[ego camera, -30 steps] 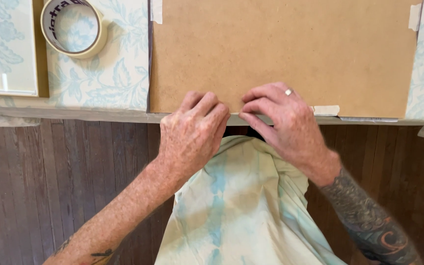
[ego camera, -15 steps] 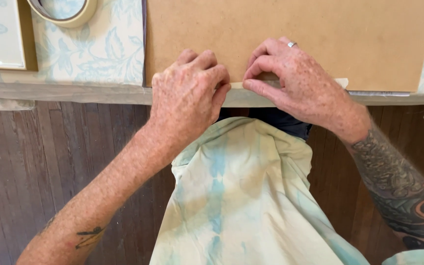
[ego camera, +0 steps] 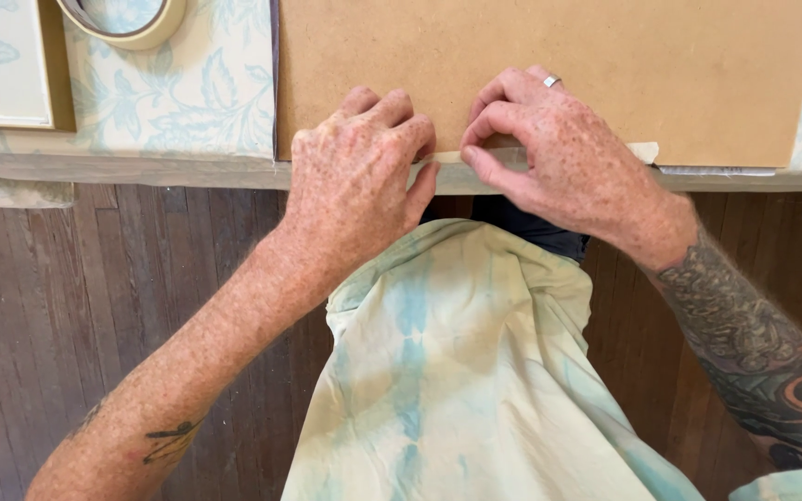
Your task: Applying multiple small strips of masking tape to the edge of a board and using a small spatula to tuck them in.
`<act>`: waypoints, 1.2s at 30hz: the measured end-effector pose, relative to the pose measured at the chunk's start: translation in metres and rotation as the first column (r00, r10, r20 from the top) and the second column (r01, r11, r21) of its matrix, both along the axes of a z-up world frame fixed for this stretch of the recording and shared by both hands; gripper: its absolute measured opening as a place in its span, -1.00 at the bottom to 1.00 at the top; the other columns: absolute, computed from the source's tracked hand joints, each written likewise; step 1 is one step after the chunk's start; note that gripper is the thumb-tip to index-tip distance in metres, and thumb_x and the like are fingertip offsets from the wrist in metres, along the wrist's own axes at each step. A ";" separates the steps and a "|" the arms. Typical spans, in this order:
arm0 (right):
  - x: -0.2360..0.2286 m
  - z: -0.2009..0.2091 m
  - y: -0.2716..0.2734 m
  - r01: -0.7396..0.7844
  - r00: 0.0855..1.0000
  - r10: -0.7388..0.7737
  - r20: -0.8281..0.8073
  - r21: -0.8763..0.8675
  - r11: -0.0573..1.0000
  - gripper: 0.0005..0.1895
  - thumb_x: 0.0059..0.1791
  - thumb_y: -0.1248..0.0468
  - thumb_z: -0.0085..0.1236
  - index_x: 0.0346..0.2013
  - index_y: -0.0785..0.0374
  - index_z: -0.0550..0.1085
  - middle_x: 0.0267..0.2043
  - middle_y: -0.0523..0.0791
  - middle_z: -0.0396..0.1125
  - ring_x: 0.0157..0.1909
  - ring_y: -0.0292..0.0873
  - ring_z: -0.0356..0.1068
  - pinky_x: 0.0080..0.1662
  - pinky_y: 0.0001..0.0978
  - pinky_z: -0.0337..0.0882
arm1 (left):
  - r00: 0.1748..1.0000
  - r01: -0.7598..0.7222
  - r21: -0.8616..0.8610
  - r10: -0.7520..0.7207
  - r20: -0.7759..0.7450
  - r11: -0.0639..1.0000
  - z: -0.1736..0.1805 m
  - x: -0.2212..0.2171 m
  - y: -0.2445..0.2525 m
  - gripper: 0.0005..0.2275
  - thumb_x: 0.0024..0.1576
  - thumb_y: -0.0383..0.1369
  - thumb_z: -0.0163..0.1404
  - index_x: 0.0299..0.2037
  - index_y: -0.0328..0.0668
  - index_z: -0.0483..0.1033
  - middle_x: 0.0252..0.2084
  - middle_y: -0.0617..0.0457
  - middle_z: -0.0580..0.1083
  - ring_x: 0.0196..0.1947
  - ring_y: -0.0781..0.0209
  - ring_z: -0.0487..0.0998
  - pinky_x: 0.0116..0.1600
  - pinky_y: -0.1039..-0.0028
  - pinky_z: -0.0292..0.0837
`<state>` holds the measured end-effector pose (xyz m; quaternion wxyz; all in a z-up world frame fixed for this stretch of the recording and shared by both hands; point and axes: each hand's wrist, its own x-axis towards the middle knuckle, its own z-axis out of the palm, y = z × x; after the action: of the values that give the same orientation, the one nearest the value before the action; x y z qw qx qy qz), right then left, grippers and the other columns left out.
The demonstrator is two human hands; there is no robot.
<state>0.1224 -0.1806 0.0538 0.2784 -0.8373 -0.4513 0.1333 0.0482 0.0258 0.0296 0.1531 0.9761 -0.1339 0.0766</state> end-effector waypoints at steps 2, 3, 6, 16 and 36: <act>-0.003 -0.006 0.002 -0.016 0.997 0.013 0.075 0.038 0.999 -0.91 0.04 0.37 0.24 -0.29 0.34 0.50 -0.15 -0.02 0.32 -0.11 -0.03 0.29 0.02 -0.17 0.32 | 1.000 -0.006 0.014 0.006 -0.026 1.000 -0.002 0.000 0.000 -0.82 0.12 -0.17 0.16 -0.38 -0.02 0.50 -0.29 0.18 0.39 -0.18 0.08 0.45 -0.63 0.14 0.33; -0.004 -0.011 0.002 0.030 0.990 -0.035 0.134 0.034 0.999 -0.80 -0.02 0.29 0.39 -0.31 0.29 0.50 -0.15 -0.05 0.33 -0.12 -0.03 0.30 -0.05 -0.18 0.34 | 0.999 -0.015 0.032 0.016 -0.037 0.999 -0.004 0.000 0.000 -0.82 0.15 -0.15 0.16 -0.36 0.01 0.50 -0.28 0.20 0.39 -0.17 0.11 0.45 -0.65 0.15 0.33; -0.009 -0.016 0.003 0.093 0.971 -0.098 0.218 0.034 0.995 -0.69 -0.08 0.23 0.55 -0.35 0.23 0.49 -0.17 -0.09 0.35 -0.13 -0.04 0.31 -0.15 -0.21 0.37 | 0.999 -0.021 0.055 0.023 -0.026 0.998 -0.008 0.001 0.000 -0.81 0.19 -0.13 0.16 -0.34 0.05 0.50 -0.28 0.24 0.39 -0.16 0.15 0.45 -0.67 0.20 0.32; -0.004 -0.013 0.000 0.064 0.987 -0.074 0.143 0.069 0.996 -0.77 -0.05 0.31 0.48 -0.31 0.25 0.51 -0.17 -0.10 0.36 -0.15 -0.07 0.33 -0.10 -0.23 0.35 | 0.999 -0.012 0.072 0.015 -0.028 0.997 -0.009 -0.001 0.000 -0.80 0.22 -0.15 0.17 -0.33 0.04 0.47 -0.29 0.26 0.37 -0.14 0.18 0.44 -0.70 0.22 0.30; -0.020 -0.014 0.000 0.119 0.968 -0.131 0.214 0.069 0.991 -0.72 -0.09 0.37 0.45 -0.22 0.25 0.47 -0.09 -0.06 0.33 -0.04 0.02 0.29 0.04 -0.17 0.33 | 1.000 -0.007 0.153 0.003 0.029 0.988 -0.007 -0.004 -0.002 -0.80 0.25 -0.17 0.13 -0.33 0.03 0.44 -0.29 0.27 0.36 -0.13 0.25 0.45 -0.69 0.28 0.32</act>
<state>0.1021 -0.1803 0.0401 0.2581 -0.8655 -0.4292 0.0102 0.0439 0.0239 0.0225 0.0757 0.9841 -0.1391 0.0804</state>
